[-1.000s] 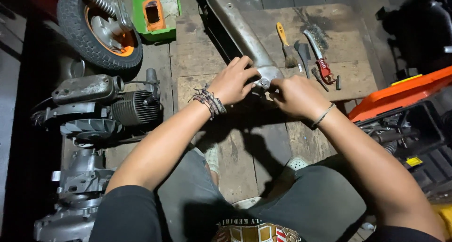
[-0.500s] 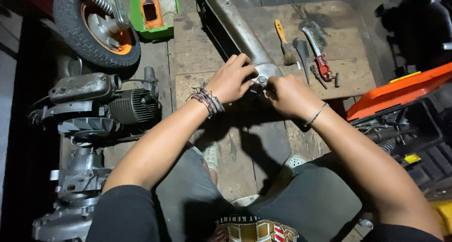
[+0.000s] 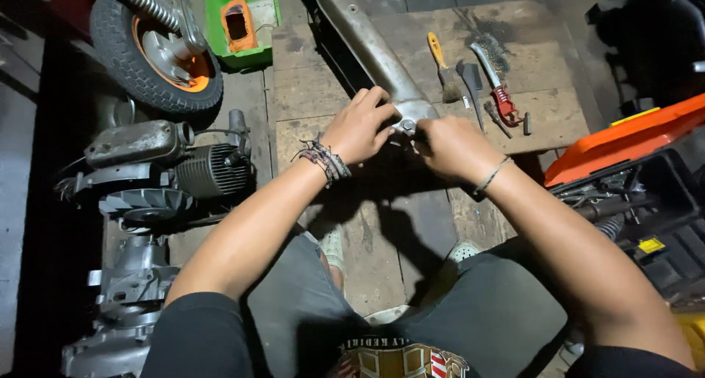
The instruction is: The person scrubs a metal motorcycle part with a wire brush and then uses a screwdriver to scrape a specific area. The person is sitting on the floor in a workshop environment.
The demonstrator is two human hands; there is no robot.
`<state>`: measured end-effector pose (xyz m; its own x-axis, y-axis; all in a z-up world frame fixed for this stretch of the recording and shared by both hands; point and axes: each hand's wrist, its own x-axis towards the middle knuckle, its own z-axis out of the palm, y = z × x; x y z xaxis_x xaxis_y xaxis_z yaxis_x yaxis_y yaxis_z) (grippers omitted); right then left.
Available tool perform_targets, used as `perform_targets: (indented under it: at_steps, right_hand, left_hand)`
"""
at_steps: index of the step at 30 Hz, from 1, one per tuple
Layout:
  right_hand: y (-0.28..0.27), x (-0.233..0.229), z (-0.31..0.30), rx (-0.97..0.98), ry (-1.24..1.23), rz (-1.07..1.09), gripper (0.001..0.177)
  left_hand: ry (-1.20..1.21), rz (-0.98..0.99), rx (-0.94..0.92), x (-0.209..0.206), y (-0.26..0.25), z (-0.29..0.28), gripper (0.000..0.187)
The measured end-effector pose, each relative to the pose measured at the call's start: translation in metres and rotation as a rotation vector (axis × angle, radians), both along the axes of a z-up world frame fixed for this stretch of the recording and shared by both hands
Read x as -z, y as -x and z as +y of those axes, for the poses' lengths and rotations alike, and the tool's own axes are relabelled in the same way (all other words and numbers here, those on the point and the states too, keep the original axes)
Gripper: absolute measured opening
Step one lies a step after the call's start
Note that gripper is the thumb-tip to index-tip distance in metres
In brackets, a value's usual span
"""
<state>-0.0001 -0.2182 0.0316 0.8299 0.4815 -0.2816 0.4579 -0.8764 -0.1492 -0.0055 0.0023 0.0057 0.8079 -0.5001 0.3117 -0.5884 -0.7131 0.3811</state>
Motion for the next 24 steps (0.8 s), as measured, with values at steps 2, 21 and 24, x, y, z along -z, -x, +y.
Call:
perform_targets:
  at_steps: [2, 21, 24]
  right_hand:
    - [-0.001, 0.005, 0.004, -0.005, -0.003, -0.009, 0.051]
    - [0.004, -0.020, -0.001, 0.057, 0.079, -0.025, 0.041]
    - [0.007, -0.042, -0.013, 0.059, 0.056, -0.010, 0.037]
  left_hand:
    - [-0.001, -0.009, -0.001, 0.000, 0.001, 0.000, 0.021]
    - [-0.391, -0.741, 0.047, 0.038, -0.003, -0.017, 0.013]
    - [-0.381, -0.688, 0.050, 0.034, -0.004, -0.014, 0.013]
